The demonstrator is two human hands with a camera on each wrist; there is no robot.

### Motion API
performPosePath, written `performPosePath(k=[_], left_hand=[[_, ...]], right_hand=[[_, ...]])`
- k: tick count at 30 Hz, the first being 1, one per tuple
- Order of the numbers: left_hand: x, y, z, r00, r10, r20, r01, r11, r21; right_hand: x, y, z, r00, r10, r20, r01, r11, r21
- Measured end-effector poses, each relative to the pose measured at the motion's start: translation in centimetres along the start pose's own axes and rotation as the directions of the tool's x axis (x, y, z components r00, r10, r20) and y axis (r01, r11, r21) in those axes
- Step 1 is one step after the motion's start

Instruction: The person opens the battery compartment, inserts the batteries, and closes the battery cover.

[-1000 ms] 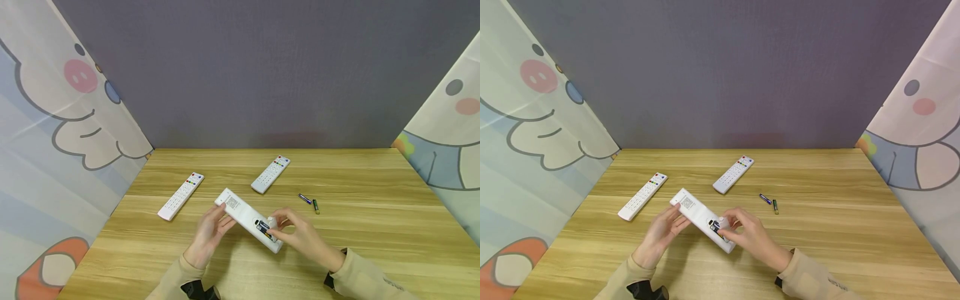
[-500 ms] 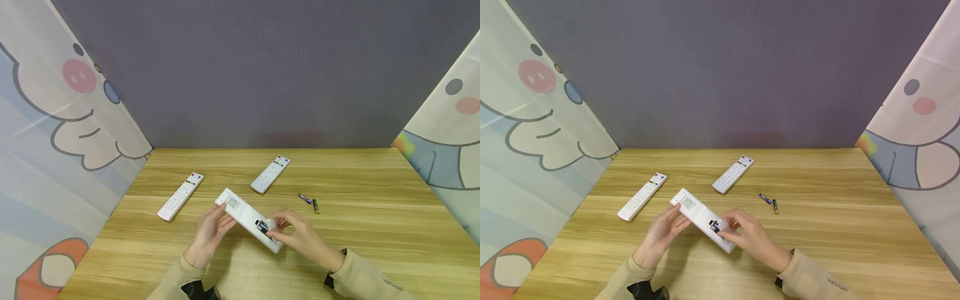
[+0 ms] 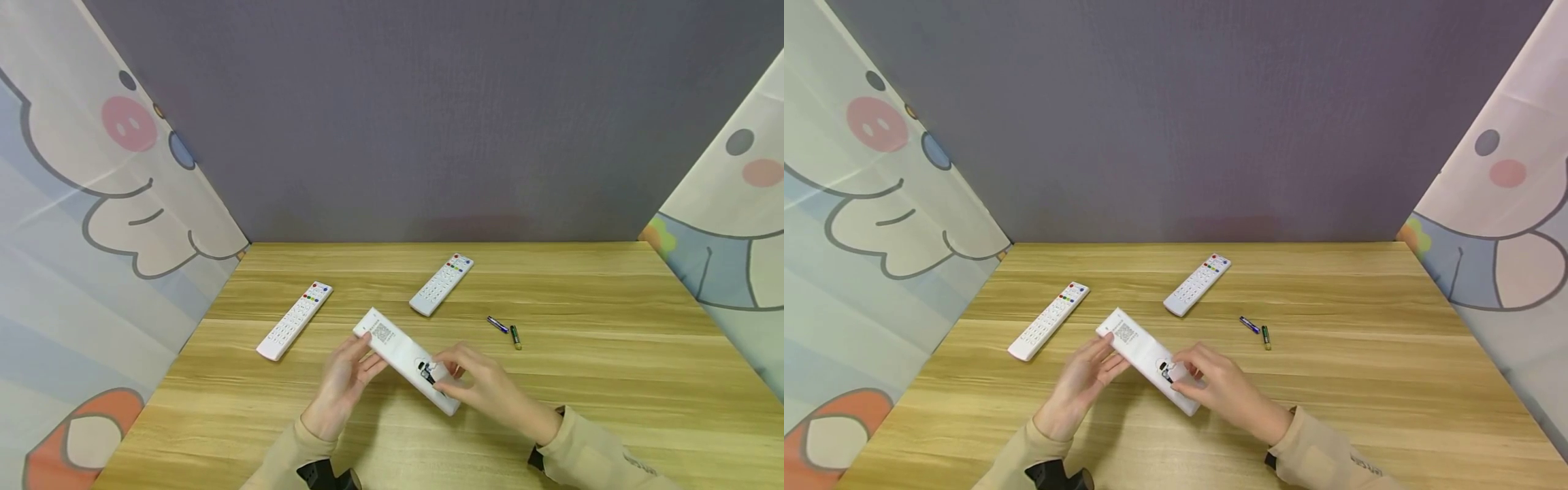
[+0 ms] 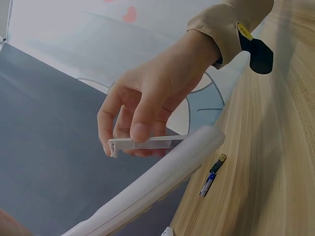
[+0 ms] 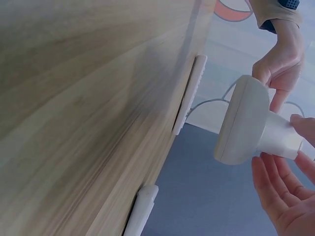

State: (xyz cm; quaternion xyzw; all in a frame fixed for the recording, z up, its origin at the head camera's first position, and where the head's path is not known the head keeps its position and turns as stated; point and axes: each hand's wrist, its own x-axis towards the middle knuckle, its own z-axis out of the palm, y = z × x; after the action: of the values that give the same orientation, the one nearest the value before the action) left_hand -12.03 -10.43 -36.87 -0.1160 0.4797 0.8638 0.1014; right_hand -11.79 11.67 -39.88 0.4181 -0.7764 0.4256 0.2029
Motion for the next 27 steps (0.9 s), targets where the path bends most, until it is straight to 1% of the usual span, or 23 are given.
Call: performPosePath(k=[3, 10, 16, 21, 27], left_hand=[[-0.06, -0.05, 0.0, 1.0, 0.0, 0.002, 0.0, 1.0, 0.002], [-0.1, -0.15, -0.01, 1.0, 0.002, 0.015, -0.002, 1.0, 0.01], [-0.14, -0.21, 0.05, 1.0, -0.01, 0.02, 0.009, 1.0, 0.011], [-0.13, -0.21, 0.11, 1.0, -0.011, 0.021, 0.011, 1.0, 0.003], [-0.11, -0.14, 0.09, 1.0, -0.01, 0.024, 0.01, 1.0, 0.004]], right_hand=[[0.0, -0.1, -0.05, 0.999, 0.016, 0.03, -0.015, 0.999, -0.033], [-0.1, -0.18, -0.06, 0.998, -0.011, 0.062, 0.017, 0.996, -0.093], [-0.29, -0.23, 0.01, 0.992, 0.029, 0.12, -0.01, 0.987, -0.157], [-0.5, -0.29, -0.08, 0.981, 0.069, 0.183, -0.035, 0.983, -0.18], [-0.94, -0.73, -0.22, 0.956, 0.136, 0.259, -0.074, 0.968, -0.238]])
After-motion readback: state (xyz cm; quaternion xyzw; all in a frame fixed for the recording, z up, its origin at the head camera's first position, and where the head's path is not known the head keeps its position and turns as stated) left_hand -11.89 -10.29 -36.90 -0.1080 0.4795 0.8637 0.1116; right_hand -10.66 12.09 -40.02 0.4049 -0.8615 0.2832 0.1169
